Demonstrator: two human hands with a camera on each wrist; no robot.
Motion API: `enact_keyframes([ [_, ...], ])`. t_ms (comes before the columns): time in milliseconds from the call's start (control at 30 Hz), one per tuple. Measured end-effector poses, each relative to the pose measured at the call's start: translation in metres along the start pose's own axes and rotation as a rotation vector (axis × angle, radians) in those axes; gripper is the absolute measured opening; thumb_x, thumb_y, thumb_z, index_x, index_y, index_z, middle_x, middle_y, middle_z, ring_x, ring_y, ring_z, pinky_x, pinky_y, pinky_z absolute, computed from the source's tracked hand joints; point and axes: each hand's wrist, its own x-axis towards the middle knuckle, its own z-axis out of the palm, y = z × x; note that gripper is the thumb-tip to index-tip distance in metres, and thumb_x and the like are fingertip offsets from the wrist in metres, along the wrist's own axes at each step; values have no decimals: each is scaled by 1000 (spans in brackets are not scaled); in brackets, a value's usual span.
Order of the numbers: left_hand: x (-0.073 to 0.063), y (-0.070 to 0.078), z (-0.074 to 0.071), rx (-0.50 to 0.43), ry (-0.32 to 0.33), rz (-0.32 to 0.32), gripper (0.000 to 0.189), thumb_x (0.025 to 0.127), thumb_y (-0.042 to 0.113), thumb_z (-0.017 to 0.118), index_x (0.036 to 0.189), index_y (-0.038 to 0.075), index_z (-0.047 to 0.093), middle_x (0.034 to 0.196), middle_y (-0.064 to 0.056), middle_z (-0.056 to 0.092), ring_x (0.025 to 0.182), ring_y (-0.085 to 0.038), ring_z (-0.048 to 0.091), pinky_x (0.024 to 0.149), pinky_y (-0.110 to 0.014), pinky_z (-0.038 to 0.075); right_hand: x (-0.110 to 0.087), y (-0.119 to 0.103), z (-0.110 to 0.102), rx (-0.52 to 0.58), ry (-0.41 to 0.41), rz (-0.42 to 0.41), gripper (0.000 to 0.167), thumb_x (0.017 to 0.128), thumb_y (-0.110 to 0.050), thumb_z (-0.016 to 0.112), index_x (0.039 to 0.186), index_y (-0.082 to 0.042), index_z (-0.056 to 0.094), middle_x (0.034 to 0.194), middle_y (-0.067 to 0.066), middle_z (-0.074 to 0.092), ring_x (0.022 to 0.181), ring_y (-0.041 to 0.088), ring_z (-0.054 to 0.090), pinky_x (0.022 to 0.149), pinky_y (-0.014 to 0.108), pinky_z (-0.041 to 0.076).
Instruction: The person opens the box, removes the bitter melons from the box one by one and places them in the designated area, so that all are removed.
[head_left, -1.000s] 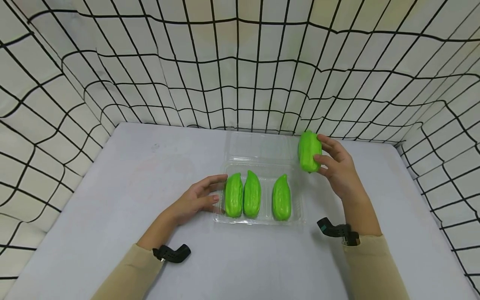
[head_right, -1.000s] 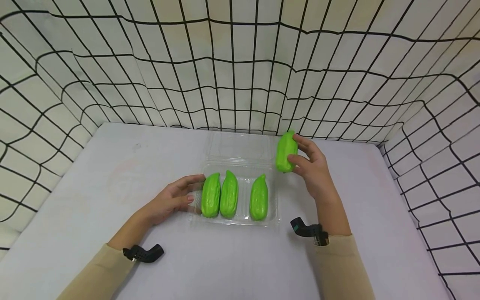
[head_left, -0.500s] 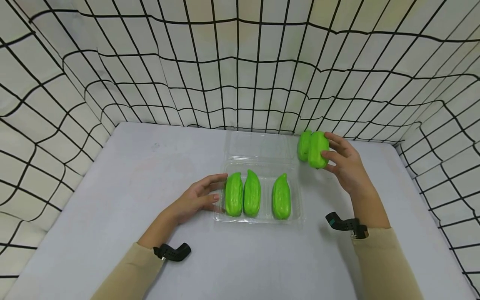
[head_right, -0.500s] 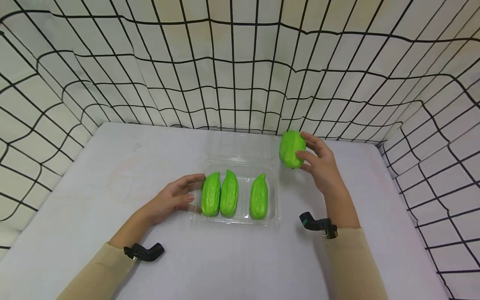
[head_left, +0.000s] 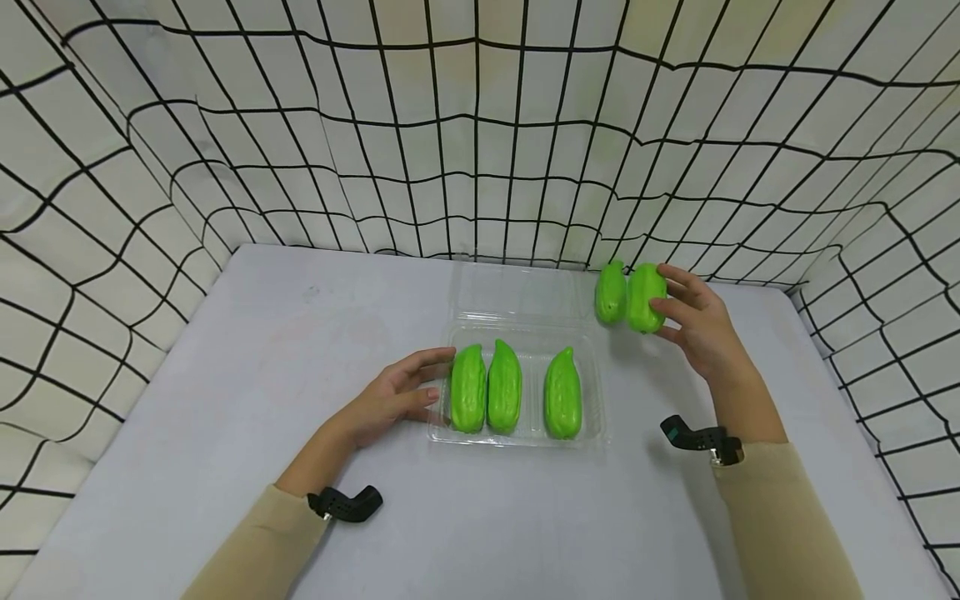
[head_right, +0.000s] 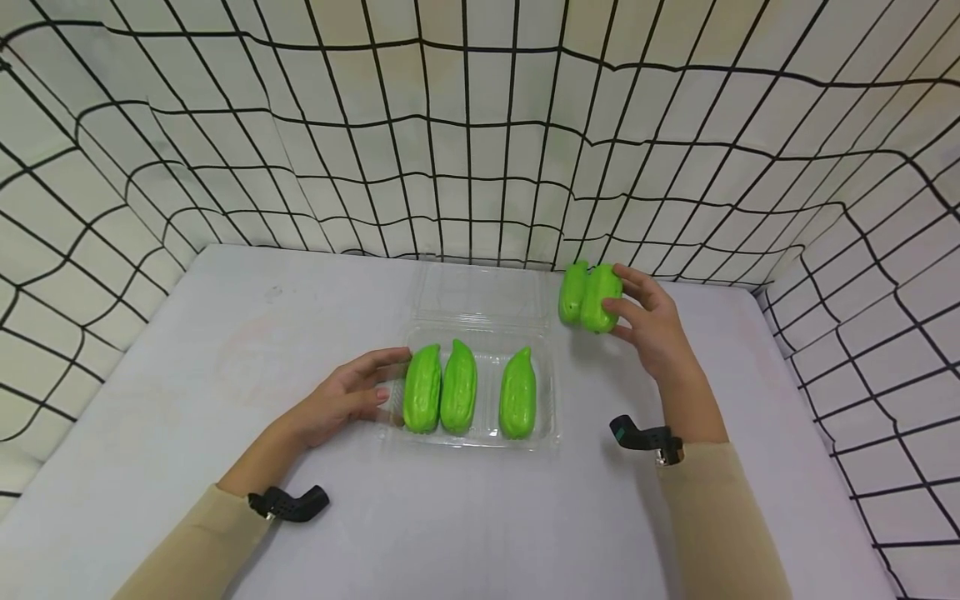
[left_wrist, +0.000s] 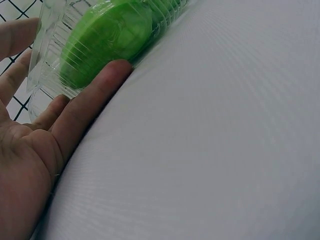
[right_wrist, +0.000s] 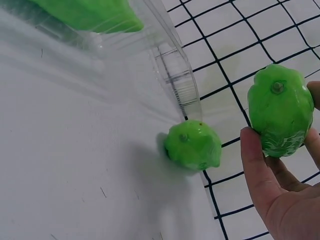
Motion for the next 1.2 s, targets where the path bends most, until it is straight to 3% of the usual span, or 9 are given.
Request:
enact_keyframes([
  [467,0,-1,0,-10,-2,-4,59,99,11,57,154,10,34,159,-11,34,145,-37,32,87,-50,59,19,8,-7,-39,9,85,65,98,-17,64,155,-23,35,163,18,21,132,25,43,79,20,58],
  [933,0,-3,-1,10,-3,-1,58,99,11,57,153,12,36,158,-12,35,145,-37,32,88,-49,59,28,16,-7,-6,45,118,65,97,-15,64,155,-22,34,163,17,20,113,13,51,79,19,57],
  [1200,1,-2,-1,18,1,-11,57,99,11,57,153,15,37,158,-10,36,145,-36,34,88,-49,59,33,23,-8,-4,73,145,65,97,-14,64,155,-23,35,163,15,20,124,19,47,80,19,56],
])
